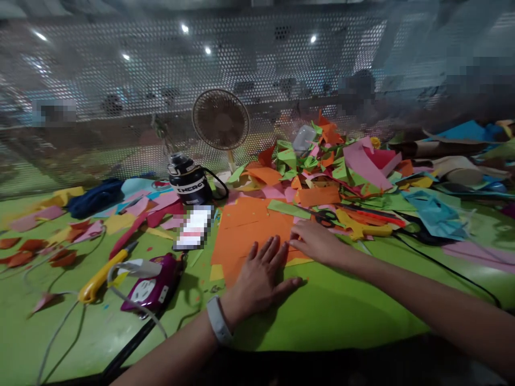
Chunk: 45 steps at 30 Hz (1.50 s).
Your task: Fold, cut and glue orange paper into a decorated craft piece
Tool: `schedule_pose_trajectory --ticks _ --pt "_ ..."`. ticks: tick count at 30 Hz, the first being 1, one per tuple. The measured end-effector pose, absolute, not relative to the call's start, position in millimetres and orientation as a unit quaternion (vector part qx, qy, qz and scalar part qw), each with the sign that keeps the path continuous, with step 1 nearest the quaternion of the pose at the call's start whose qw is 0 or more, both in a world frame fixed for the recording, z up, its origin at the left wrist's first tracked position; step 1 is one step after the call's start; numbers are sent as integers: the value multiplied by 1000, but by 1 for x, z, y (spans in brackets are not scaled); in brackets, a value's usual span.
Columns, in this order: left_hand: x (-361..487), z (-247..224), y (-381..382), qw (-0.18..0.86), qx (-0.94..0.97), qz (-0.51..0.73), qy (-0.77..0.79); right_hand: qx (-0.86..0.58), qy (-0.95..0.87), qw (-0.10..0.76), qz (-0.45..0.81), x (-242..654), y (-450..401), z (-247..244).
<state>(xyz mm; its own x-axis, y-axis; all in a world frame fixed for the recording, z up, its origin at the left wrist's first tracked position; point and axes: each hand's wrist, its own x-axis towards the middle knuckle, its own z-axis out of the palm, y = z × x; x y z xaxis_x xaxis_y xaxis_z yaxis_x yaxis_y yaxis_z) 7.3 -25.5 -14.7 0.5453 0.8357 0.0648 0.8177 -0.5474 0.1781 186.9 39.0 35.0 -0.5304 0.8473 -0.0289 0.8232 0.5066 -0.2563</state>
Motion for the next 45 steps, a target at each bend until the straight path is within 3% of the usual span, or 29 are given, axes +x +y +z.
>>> schedule_pose_trajectory --ticks 17,26,37,45 --pt "7 -17 -24 94 867 78 483 -522 -807 11 277 195 69 9" --pt "8 -13 -25 110 863 78 487 -529 -782 -29 329 201 77 19" --pt "10 -11 -25 106 862 63 492 -565 -766 -63 298 230 76 39" --pt "9 -6 -25 91 870 53 483 -584 -782 19 215 218 55 48"
